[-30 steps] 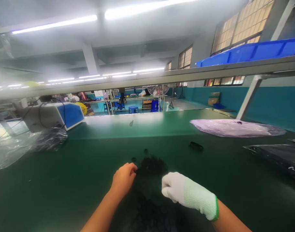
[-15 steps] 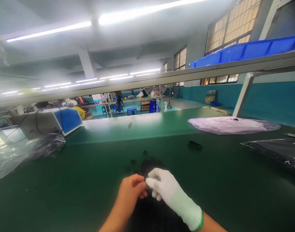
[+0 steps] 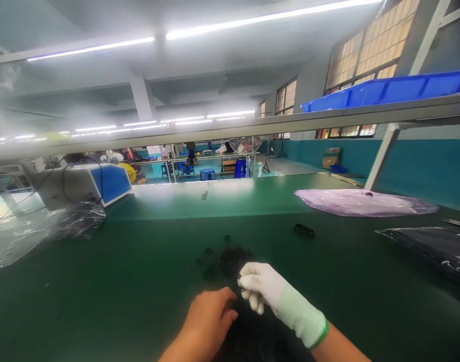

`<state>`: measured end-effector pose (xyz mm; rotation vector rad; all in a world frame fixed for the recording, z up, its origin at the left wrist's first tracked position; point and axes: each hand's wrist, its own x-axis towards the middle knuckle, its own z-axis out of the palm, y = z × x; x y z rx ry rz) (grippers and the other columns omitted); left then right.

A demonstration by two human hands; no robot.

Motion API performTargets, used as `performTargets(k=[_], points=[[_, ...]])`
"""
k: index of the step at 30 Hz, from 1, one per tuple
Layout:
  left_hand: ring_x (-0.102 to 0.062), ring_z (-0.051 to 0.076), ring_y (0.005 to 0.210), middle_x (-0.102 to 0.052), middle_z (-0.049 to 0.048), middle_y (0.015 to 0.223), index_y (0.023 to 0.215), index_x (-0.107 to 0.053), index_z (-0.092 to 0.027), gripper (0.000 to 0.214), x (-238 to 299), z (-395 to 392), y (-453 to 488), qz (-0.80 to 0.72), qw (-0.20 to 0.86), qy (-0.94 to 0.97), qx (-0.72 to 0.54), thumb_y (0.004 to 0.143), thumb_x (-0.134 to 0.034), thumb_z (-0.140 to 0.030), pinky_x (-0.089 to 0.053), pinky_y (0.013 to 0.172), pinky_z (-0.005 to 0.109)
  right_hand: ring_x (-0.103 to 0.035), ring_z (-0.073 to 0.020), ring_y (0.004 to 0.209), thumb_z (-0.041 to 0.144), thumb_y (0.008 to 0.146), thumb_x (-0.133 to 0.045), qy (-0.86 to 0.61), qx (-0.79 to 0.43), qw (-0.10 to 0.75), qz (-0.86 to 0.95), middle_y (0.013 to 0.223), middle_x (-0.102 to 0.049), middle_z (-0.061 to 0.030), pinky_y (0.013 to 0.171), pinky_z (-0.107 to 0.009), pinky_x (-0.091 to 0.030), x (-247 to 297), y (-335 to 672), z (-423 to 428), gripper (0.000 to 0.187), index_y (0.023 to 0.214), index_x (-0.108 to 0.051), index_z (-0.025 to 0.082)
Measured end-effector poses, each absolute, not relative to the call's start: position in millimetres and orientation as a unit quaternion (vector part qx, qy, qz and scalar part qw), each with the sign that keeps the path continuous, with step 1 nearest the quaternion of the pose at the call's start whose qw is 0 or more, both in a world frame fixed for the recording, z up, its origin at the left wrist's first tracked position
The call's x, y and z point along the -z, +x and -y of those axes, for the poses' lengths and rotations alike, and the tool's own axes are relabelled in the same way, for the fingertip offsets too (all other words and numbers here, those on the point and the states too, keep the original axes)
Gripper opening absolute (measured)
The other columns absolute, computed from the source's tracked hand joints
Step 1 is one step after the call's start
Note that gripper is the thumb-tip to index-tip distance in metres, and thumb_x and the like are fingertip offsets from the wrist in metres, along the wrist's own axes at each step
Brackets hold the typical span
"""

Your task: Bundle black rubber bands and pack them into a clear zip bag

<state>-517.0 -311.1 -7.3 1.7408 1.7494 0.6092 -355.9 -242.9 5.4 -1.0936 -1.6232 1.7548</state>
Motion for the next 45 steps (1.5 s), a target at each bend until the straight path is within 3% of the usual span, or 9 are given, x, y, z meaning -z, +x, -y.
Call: performTargets(k=[7, 14, 18, 22, 25, 30, 39, 43, 45], points=[[-0.051, 0.011, 0.066, -0.060, -0.0030, 0.073, 0.087, -0.061, -0.024, 0.018, -1.4, 303.6, -508.6, -0.643, 0.329, 0.594, -0.354, 0.075, -0.051, -0.032, -0.037, 0.059, 0.020, -0.046, -0.0060, 0.040, 0.027, 0.067, -0.046, -0.409, -0.607, 0.180, 0.657, 0.061, -0.056, -0.0005, 0.036, -0.016, -0.034, -12.1, -357.0, 248.9, 0.017, 0.075, -0.048, 0.012], [-0.053, 0.010, 0.068, -0.062, -0.0019, 0.078, 0.086, -0.065, -0.023, 0.020, -6.8, 299.1, -523.1, -0.649, 0.195, 0.593, -0.434, 0.079, -0.049, -0.034, -0.040, 0.066, 0.020, -0.039, -0.0057, 0.035, 0.026, 0.069, -0.034, -0.512, -0.518, 0.252, 0.637, 0.055, -0.052, -0.0005, 0.034, -0.017, -0.027, -7.1, -356.7, 235.5, 0.018, 0.068, -0.048, 0.013], [-0.055, 0.013, 0.072, -0.063, -0.0002, 0.081, 0.088, -0.066, -0.022, 0.023, -12.5, 298.7, -537.9, -0.667, 0.223, 0.609, -0.367, 0.079, -0.047, -0.032, -0.040, 0.066, 0.022, -0.038, -0.0055, 0.036, 0.026, 0.068, -0.036, -0.528, -0.488, 0.248, 0.649, 0.056, -0.052, 0.0001, 0.036, -0.019, -0.026, -6.4, -347.1, 226.9, 0.018, 0.068, -0.050, 0.014], [-0.056, 0.014, 0.082, -0.065, -0.0034, 0.089, 0.090, -0.067, -0.029, 0.024, -2.6, 300.7, -539.2, -0.638, 0.258, 0.693, -0.214, 0.075, -0.049, -0.026, -0.038, 0.072, 0.023, -0.044, -0.0092, 0.048, 0.025, 0.069, -0.040, -0.508, -0.377, 0.179, 0.754, 0.059, -0.053, -0.0021, 0.047, -0.022, -0.029, -12.7, -344.1, 238.2, 0.017, 0.060, -0.050, 0.015], [-0.055, 0.013, 0.075, -0.064, -0.0041, 0.081, 0.085, -0.065, -0.029, 0.019, 5.4, 290.4, -551.1, -0.696, 0.218, 0.646, -0.223, 0.075, -0.048, -0.028, -0.035, 0.065, 0.022, -0.047, -0.0140, 0.064, 0.027, 0.072, -0.042, -0.527, -0.221, 0.066, 0.818, 0.070, -0.056, -0.0043, 0.057, -0.026, -0.030, -18.1, -343.4, 247.0, 0.017, 0.062, -0.050, 0.016], [-0.054, 0.019, 0.073, -0.062, 0.0007, 0.078, 0.079, -0.060, -0.026, 0.017, 18.3, 260.5, -569.0, -0.798, 0.134, 0.556, -0.188, 0.076, -0.047, -0.036, -0.029, 0.059, 0.027, -0.048, -0.0176, 0.066, 0.037, 0.077, -0.040, -0.548, -0.177, -0.043, 0.816, 0.077, -0.057, -0.0068, 0.057, -0.029, -0.029, -23.3, -345.1, 250.8, 0.023, 0.068, -0.048, 0.017], [-0.053, 0.014, 0.065, -0.058, 0.0031, 0.072, 0.080, -0.055, -0.017, 0.019, 20.3, 258.1, -569.1, -0.751, 0.249, 0.552, -0.262, 0.077, -0.043, -0.032, -0.037, 0.059, 0.025, -0.047, -0.0132, 0.065, 0.027, 0.079, -0.040, -0.525, -0.254, 0.150, 0.798, 0.068, -0.053, -0.0010, 0.060, -0.027, -0.033, -25.8, -354.7, 254.6, 0.018, 0.065, -0.045, 0.017], [-0.049, 0.008, 0.053, -0.054, 0.0004, 0.064, 0.081, -0.050, -0.013, 0.024, 14.3, 275.2, -546.3, -0.633, 0.440, 0.497, -0.397, 0.074, -0.049, -0.036, -0.038, 0.052, 0.020, -0.054, -0.0108, 0.072, 0.021, 0.072, -0.050, -0.451, -0.445, 0.272, 0.724, 0.094, -0.060, -0.0022, 0.067, -0.023, -0.042, -19.3, -367.0, 259.9, 0.029, 0.100, -0.056, 0.019], [-0.050, 0.009, 0.052, -0.053, 0.0005, 0.059, 0.077, -0.051, -0.012, 0.022, 13.2, 281.8, -532.8, -0.592, 0.483, 0.477, -0.434, 0.070, -0.053, -0.033, -0.039, 0.051, 0.021, -0.053, -0.0093, 0.061, 0.019, 0.071, -0.050, -0.441, -0.506, 0.289, 0.683, 0.086, -0.060, -0.0032, 0.057, -0.022, -0.043, -16.5, -373.1, 262.0, 0.029, 0.099, -0.055, 0.015]])
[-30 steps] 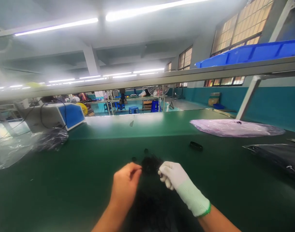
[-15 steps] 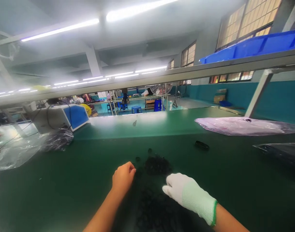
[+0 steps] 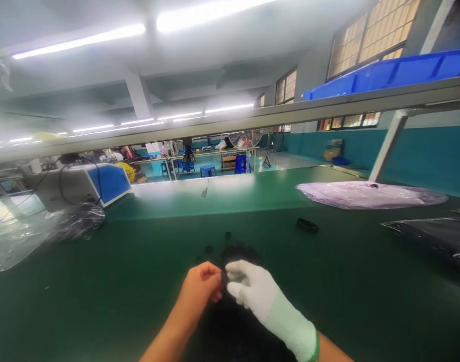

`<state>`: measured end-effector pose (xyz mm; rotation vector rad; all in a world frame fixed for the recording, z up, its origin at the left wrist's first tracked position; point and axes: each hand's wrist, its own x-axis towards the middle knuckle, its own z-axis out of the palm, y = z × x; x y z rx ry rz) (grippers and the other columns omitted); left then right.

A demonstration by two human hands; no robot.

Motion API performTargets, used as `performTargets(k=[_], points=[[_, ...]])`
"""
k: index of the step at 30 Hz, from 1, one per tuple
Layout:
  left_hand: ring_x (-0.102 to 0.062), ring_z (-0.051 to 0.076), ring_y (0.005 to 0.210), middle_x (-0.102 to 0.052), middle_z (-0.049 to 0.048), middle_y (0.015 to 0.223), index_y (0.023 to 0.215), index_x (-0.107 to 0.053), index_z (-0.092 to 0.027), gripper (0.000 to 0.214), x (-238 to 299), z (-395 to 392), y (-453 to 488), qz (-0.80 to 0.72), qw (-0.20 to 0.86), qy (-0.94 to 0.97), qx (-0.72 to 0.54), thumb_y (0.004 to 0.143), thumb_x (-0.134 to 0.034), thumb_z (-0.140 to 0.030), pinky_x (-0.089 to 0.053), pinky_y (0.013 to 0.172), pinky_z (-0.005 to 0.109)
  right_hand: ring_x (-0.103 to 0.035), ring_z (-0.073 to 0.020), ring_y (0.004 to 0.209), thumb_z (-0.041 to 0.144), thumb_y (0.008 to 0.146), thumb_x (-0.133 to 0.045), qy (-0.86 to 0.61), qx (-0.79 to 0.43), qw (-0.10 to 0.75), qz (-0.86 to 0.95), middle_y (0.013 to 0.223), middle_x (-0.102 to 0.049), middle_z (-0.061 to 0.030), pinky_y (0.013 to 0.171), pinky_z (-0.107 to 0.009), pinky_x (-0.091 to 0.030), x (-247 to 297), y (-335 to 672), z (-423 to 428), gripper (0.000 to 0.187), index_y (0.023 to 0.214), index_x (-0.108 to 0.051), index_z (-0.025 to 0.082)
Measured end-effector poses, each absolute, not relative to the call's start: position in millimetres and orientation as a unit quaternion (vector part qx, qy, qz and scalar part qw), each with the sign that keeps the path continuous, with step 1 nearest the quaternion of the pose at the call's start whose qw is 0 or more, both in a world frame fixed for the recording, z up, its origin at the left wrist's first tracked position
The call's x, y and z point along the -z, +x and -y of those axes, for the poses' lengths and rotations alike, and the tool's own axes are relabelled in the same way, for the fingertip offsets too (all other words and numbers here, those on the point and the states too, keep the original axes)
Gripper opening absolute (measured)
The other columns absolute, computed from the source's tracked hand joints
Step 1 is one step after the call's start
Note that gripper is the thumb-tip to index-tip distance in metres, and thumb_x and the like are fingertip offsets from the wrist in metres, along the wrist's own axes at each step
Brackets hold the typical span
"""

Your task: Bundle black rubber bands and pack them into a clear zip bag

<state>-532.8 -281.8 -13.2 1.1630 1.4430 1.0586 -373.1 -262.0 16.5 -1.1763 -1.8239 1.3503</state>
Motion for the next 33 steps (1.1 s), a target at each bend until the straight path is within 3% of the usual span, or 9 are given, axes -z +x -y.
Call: performTargets(k=[2, 4, 8, 13, 15, 20, 26, 29, 33], points=[[-0.052, 0.011, 0.053, -0.055, 0.0017, 0.059, 0.076, -0.052, -0.013, 0.021, 10.9, 284.8, -526.2, -0.601, 0.457, 0.485, -0.442, 0.071, -0.053, -0.032, -0.040, 0.051, 0.022, -0.050, -0.0093, 0.049, 0.017, 0.071, -0.047, -0.445, -0.528, 0.290, 0.662, 0.062, -0.056, -0.0006, 0.046, -0.021, -0.039, -13.3, -375.9, 261.7, 0.013, 0.081, -0.054, 0.013], [-0.053, 0.012, 0.053, -0.058, 0.0029, 0.063, 0.077, -0.053, -0.013, 0.022, 6.6, 285.0, -529.6, -0.621, 0.408, 0.474, -0.472, 0.071, -0.052, -0.034, -0.041, 0.052, 0.023, -0.048, -0.0100, 0.044, 0.018, 0.070, -0.047, -0.428, -0.569, 0.296, 0.636, 0.053, -0.051, 0.0008, 0.040, -0.020, -0.036, -8.4, -374.6, 258.6, 0.006, 0.072, -0.049, 0.013], [-0.052, 0.010, 0.055, -0.059, 0.0027, 0.069, 0.079, -0.054, -0.014, 0.026, -1.9, 287.3, -550.3, -0.643, 0.348, 0.433, -0.528, 0.072, -0.052, -0.038, -0.041, 0.054, 0.021, -0.045, -0.0069, 0.038, 0.025, 0.070, -0.056, -0.327, -0.703, 0.333, 0.537, 0.063, -0.057, -0.0025, 0.035, -0.019, -0.033, 3.0, -366.6, 248.7, 0.016, 0.071, -0.048, 0.011], [-0.052, 0.012, 0.057, -0.058, 0.0006, 0.065, 0.078, -0.062, -0.019, 0.019, -0.8, 304.5, -545.9, -0.657, 0.354, 0.595, -0.298, 0.073, -0.047, -0.029, -0.037, 0.054, 0.022, -0.042, -0.0049, 0.037, 0.028, 0.069, -0.065, -0.266, -0.781, 0.325, 0.463, 0.063, -0.056, -0.0025, 0.033, -0.017, -0.031, 5.6, -363.6, 245.6, 0.024, 0.072, -0.049, 0.010], [-0.053, 0.012, 0.063, -0.060, 0.0000, 0.071, 0.080, -0.062, -0.021, 0.022, -1.4, 309.5, -533.5, -0.662, 0.313, 0.609, -0.306, 0.079, -0.043, -0.034, -0.039, 0.058, 0.022, -0.043, -0.0050, 0.037, 0.029, 0.068, -0.066, -0.262, -0.788, 0.315, 0.459, 0.063, -0.056, -0.0027, 0.033, -0.017, -0.031, 4.2, -364.7, 247.8, 0.026, 0.073, -0.049, 0.010], [-0.054, 0.011, 0.061, -0.058, -0.0004, 0.068, 0.078, -0.057, -0.018, 0.021, -10.1, 304.8, -517.0, -0.627, 0.359, 0.561, -0.404, 0.077, -0.049, -0.038, -0.041, 0.056, 0.021, -0.045, -0.0061, 0.038, 0.029, 0.067, -0.065, -0.271, -0.771, 0.291, 0.498, 0.065, -0.057, -0.0033, 0.034, -0.017, -0.033, 1.3, -366.0, 252.7, 0.027, 0.073, -0.048, 0.010], [-0.050, 0.010, 0.055, -0.054, -0.0005, 0.062, 0.074, -0.054, -0.016, 0.022, -36.9, 298.1, -555.8, -0.644, 0.280, 0.520, -0.486, 0.075, -0.051, -0.037, -0.040, 0.055, 0.021, -0.042, -0.0048, 0.040, 0.024, 0.072, -0.053, -0.336, -0.681, 0.273, 0.591, 0.064, -0.054, -0.0009, 0.037, -0.017, -0.031, -12.1, -351.6, 244.7, 0.015, 0.075, -0.045, 0.012], [-0.049, 0.009, 0.054, -0.052, -0.0010, 0.059, 0.071, -0.053, -0.015, 0.020, -37.2, 302.2, -563.7, -0.637, 0.324, 0.548, -0.435, 0.074, -0.051, -0.035, -0.038, 0.053, 0.020, -0.046, -0.0068, 0.045, 0.024, 0.074, -0.049, -0.378, -0.599, 0.233, 0.666, 0.067, -0.055, -0.0013, 0.041, -0.019, -0.034, -21.5, -340.9, 239.9, 0.012, 0.076, -0.047, 0.012], [-0.052, 0.011, 0.056, -0.058, 0.0000, 0.065, 0.072, -0.058, -0.018, 0.016, -12.0, 299.9, -555.1, -0.640, 0.366, 0.624, -0.258, 0.074, -0.048, -0.030, -0.036, 0.053, 0.021, -0.047, -0.0081, 0.048, 0.019, 0.070, -0.045, -0.431, -0.508, 0.148, 0.731, 0.062, -0.049, 0.0014, 0.043, -0.019, -0.033, -26.3, -333.4, 239.9, 0.007, 0.074, -0.048, 0.015]])
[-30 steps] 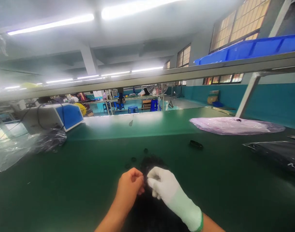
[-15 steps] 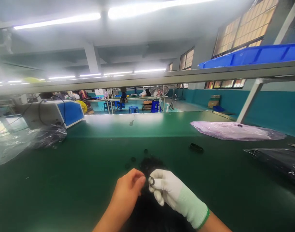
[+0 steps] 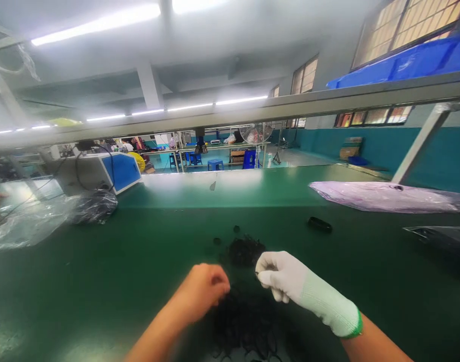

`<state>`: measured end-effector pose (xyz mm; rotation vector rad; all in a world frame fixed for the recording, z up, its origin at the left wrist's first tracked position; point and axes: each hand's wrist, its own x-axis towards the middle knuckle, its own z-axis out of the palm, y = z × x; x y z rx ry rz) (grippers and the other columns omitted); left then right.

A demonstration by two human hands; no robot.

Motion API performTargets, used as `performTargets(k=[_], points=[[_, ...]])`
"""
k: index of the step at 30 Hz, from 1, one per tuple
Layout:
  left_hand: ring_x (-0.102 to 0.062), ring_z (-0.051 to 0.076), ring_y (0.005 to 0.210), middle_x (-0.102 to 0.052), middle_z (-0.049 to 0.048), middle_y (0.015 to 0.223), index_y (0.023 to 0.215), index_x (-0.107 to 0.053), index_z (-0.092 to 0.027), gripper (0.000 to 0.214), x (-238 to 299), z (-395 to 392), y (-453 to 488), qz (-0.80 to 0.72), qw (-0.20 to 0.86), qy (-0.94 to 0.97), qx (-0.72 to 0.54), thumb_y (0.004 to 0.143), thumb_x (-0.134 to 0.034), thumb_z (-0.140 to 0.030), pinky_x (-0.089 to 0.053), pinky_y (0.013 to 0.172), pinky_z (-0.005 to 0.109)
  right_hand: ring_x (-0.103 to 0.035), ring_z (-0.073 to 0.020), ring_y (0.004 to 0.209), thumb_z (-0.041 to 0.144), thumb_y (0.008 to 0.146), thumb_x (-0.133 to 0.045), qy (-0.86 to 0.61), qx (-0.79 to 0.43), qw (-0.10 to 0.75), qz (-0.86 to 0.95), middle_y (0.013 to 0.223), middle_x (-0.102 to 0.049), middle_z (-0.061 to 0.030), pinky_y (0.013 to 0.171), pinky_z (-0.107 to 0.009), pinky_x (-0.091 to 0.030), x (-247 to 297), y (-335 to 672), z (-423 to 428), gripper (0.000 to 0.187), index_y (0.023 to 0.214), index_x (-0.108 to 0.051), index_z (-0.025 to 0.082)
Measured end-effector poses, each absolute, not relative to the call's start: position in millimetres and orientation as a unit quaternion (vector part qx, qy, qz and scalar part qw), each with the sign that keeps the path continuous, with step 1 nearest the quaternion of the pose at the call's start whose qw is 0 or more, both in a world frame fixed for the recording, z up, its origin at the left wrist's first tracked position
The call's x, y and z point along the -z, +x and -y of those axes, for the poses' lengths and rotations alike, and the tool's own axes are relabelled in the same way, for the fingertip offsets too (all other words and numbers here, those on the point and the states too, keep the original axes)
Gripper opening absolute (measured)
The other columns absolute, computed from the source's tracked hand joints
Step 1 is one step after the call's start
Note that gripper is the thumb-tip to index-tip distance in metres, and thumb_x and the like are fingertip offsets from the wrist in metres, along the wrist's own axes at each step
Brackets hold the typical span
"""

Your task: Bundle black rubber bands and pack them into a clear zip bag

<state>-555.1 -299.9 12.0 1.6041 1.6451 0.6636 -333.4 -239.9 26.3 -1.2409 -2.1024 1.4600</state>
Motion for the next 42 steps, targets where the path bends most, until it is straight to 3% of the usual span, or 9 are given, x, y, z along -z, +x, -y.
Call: performTargets(k=[6, 11, 16, 19, 24, 29, 32, 37, 42], points=[[-0.057, 0.025, 0.078, -0.062, 0.0076, 0.082, 0.082, -0.058, -0.021, 0.022, 24.2, 253.6, -555.7, -0.783, 0.128, 0.582, -0.180, 0.079, -0.041, -0.034, -0.037, 0.066, 0.034, -0.041, -0.0078, 0.049, 0.015, 0.072, -0.039, -0.495, -0.291, 0.064, 0.816, 0.063, -0.050, -0.0011, 0.049, -0.022, -0.028, -30.1, -339.1, 245.5, 0.012, 0.064, -0.048, 0.015], [-0.057, 0.029, 0.082, -0.061, 0.0097, 0.080, 0.078, -0.054, -0.018, 0.016, 29.5, 241.2, -554.7, -0.783, 0.127, 0.578, -0.189, 0.077, -0.043, -0.030, -0.037, 0.069, 0.038, -0.044, -0.0110, 0.060, 0.021, 0.077, -0.041, -0.496, -0.245, 0.088, 0.828, 0.065, -0.051, -0.0020, 0.058, -0.024, -0.031, -31.2, -339.5, 244.1, 0.016, 0.063, -0.046, 0.015], [-0.054, 0.011, 0.055, -0.061, 0.0014, 0.068, 0.080, -0.051, -0.018, 0.019, 21.8, 269.3, -535.8, -0.723, 0.299, 0.566, -0.259, 0.081, -0.037, -0.029, -0.037, 0.051, 0.021, -0.051, -0.0142, 0.086, 0.022, 0.074, -0.046, -0.482, -0.299, 0.206, 0.798, 0.092, -0.059, -0.0018, 0.076, -0.025, -0.035, -22.5, -351.2, 249.7, 0.024, 0.095, -0.058, 0.020], [-0.049, 0.009, 0.049, -0.059, -0.0004, 0.063, 0.075, -0.050, -0.017, 0.016, 17.4, 286.5, -517.0, -0.666, 0.369, 0.552, -0.339, 0.078, -0.041, -0.030, -0.034, 0.046, 0.019, -0.052, -0.0114, 0.069, 0.017, 0.070, -0.045, -0.470, -0.379, 0.190, 0.774, 0.078, -0.058, -0.0008, 0.062, -0.022, -0.036, -20.8, -365.3, 258.8, 0.022, 0.087, -0.057, 0.017], [-0.050, 0.010, 0.054, -0.058, -0.0015, 0.062, 0.071, -0.051, -0.018, 0.019, 5.2, 289.1, -527.8, -0.713, 0.228, 0.537, -0.389, 0.079, -0.042, -0.032, -0.034, 0.051, 0.020, -0.041, -0.0070, 0.051, 0.015, 0.066, -0.039, -0.467, -0.372, 0.212, 0.774, 0.055, -0.046, 0.0033, 0.049, -0.021, -0.025, -21.6, -361.8, 255.4, 0.005, 0.063, -0.043, 0.016], [-0.051, 0.010, 0.053, -0.061, -0.0009, 0.063, 0.075, -0.056, -0.019, 0.020, -0.8, 274.4, -565.5, -0.707, 0.273, 0.598, -0.262, 0.078, -0.043, -0.034, -0.034, 0.049, 0.020, -0.040, -0.0084, 0.054, 0.018, 0.067, -0.040, -0.474, -0.314, 0.195, 0.799, 0.059, -0.047, 0.0025, 0.048, -0.023, -0.022, -27.3, -334.9, 238.7, 0.006, 0.064, -0.045, 0.017], [-0.056, 0.015, 0.066, -0.063, 0.0005, 0.072, 0.077, -0.062, -0.024, 0.018, 3.6, 255.7, -574.0, -0.724, 0.167, 0.656, -0.131, 0.077, -0.046, -0.032, -0.034, 0.057, 0.023, -0.039, -0.0099, 0.056, 0.017, 0.064, -0.042, -0.496, -0.275, 0.116, 0.815, 0.063, -0.049, 0.0013, 0.049, -0.023, -0.024, -32.4, -329.4, 238.4, 0.002, 0.063, -0.043, 0.017], [-0.053, 0.020, 0.088, -0.058, 0.0050, 0.097, 0.096, -0.058, -0.024, 0.023, 20.4, 208.7, -576.3, -0.744, 0.038, 0.652, -0.144, 0.077, -0.046, -0.020, -0.035, 0.070, 0.029, -0.047, -0.0126, 0.065, 0.012, 0.058, -0.047, -0.515, -0.257, -0.014, 0.817, 0.077, -0.056, -0.0017, 0.054, -0.024, -0.030, -29.7, -328.5, 241.4, 0.014, 0.068, -0.053, 0.018], [-0.050, 0.021, 0.093, -0.056, 0.0069, 0.088, 0.078, -0.060, -0.017, 0.011, 29.0, 193.9, -583.3, -0.725, 0.059, 0.663, -0.176, 0.075, -0.049, -0.017, -0.033, 0.083, 0.033, -0.050, -0.0124, 0.068, 0.016, 0.070, -0.044, -0.510, -0.258, 0.087, 0.816, 0.080, -0.057, -0.0030, 0.060, -0.024, -0.034, -33.3, -318.1, 233.4, 0.023, 0.086, -0.060, 0.020]])
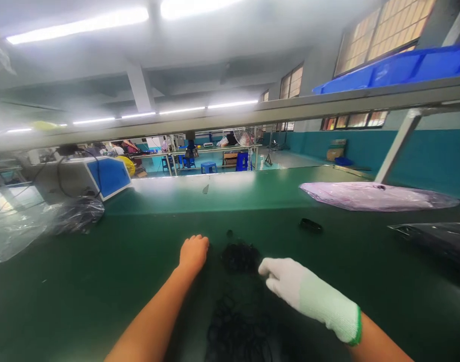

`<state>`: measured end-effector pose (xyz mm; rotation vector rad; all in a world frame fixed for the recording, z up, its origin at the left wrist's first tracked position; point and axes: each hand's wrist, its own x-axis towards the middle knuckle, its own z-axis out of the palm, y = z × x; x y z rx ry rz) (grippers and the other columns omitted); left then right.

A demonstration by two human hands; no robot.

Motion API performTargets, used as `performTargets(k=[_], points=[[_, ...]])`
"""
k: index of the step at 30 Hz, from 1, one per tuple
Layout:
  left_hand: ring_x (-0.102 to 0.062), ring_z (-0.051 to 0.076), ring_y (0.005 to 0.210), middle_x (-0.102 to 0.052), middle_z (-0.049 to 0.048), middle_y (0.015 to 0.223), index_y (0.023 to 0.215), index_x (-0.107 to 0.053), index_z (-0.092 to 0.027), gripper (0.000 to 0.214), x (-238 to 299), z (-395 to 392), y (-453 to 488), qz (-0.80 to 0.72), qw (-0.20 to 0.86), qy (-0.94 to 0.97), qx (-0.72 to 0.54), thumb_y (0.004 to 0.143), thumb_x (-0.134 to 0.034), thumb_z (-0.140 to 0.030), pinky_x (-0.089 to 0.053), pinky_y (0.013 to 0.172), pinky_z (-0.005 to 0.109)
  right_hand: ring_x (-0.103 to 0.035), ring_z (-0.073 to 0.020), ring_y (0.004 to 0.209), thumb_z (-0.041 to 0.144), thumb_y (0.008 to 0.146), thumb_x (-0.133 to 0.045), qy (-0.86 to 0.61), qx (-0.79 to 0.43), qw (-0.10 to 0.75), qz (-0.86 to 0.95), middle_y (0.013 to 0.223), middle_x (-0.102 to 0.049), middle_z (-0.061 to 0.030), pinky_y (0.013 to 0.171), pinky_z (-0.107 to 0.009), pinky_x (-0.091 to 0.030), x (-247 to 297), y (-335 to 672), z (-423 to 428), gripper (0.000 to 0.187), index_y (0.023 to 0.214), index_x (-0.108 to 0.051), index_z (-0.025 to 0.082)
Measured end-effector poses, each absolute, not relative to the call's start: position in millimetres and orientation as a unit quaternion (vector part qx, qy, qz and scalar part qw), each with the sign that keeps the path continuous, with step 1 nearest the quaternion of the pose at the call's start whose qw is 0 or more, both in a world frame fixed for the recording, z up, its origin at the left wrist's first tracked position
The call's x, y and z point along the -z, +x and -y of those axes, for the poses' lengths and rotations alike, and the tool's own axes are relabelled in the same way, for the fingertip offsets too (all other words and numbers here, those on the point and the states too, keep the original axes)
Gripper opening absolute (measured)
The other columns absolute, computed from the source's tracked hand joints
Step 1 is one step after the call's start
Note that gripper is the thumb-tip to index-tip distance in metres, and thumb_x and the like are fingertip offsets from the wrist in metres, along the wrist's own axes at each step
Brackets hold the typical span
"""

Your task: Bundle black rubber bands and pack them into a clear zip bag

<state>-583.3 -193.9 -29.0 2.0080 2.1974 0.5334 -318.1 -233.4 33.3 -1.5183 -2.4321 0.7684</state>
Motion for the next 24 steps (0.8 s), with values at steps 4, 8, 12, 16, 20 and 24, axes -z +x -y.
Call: performTargets(k=[4, 8, 12, 16, 20, 24], points=[[-0.051, 0.015, 0.077, -0.057, 0.0047, 0.083, 0.086, -0.058, -0.016, 0.019, 12.8, 217.9, -573.6, -0.723, 0.159, 0.625, -0.248, 0.079, -0.045, -0.028, -0.038, 0.071, 0.027, -0.049, -0.0093, 0.057, 0.023, 0.077, -0.042, -0.505, -0.317, 0.187, 0.781, 0.071, -0.057, 0.0009, 0.055, -0.022, -0.035, -41.2, -326.5, 234.8, 0.017, 0.084, -0.057, 0.020], [-0.047, 0.009, 0.063, -0.054, 0.0000, 0.069, 0.083, -0.056, -0.014, 0.022, -13.9, 255.3, -535.2, -0.613, 0.372, 0.596, -0.362, 0.074, -0.050, -0.033, -0.037, 0.059, 0.019, -0.051, -0.0087, 0.059, 0.036, 0.078, -0.049, -0.452, -0.425, 0.263, 0.739, 0.080, -0.059, 0.0004, 0.056, -0.021, -0.041, -39.3, -348.5, 247.4, 0.025, 0.096, -0.055, 0.019], [-0.043, 0.009, 0.059, -0.052, -0.0002, 0.063, 0.071, -0.057, -0.013, 0.016, -35.2, 277.0, -511.5, -0.577, 0.419, 0.565, -0.415, 0.067, -0.055, -0.029, -0.032, 0.055, 0.020, -0.051, -0.0091, 0.053, 0.029, 0.076, -0.049, -0.444, -0.451, 0.296, 0.715, 0.060, -0.055, 0.0014, 0.052, -0.020, -0.041, -39.4, -356.4, 256.5, 0.019, 0.088, -0.056, 0.016], [-0.048, 0.010, 0.063, -0.055, 0.0001, 0.066, 0.076, -0.057, -0.013, 0.018, -43.0, 286.0, -516.5, -0.586, 0.403, 0.558, -0.428, 0.070, -0.055, -0.030, -0.035, 0.058, 0.021, -0.050, -0.0090, 0.049, 0.021, 0.075, -0.046, -0.441, -0.454, 0.302, 0.713, 0.056, -0.052, 0.0016, 0.047, -0.019, -0.040, -47.0, -351.5, 260.3, 0.012, 0.079, -0.055, 0.015], [-0.046, 0.009, 0.064, -0.055, -0.0004, 0.067, 0.072, -0.058, -0.013, 0.014, -38.9, 295.4, -513.8, -0.563, 0.414, 0.592, -0.402, 0.070, -0.054, -0.027, -0.034, 0.059, 0.021, -0.054, -0.0101, 0.058, 0.031, 0.077, -0.053, -0.380, -0.492, 0.298, 0.725, 0.068, -0.058, -0.0005, 0.053, -0.020, -0.044, -47.8, -352.7, 265.7, 0.021, 0.092, -0.056, 0.016], [-0.051, 0.011, 0.068, -0.058, 0.0008, 0.071, 0.076, -0.058, -0.014, 0.017, -41.6, 300.1, -507.5, -0.566, 0.417, 0.583, -0.407, 0.073, -0.053, -0.030, -0.038, 0.064, 0.023, -0.054, -0.0113, 0.052, 0.031, 0.081, -0.048, -0.366, -0.524, 0.296, 0.709, 0.059, -0.056, -0.0010, 0.051, -0.023, -0.046, -46.1, -353.1, 265.2, 0.020, 0.087, -0.056, 0.014]])
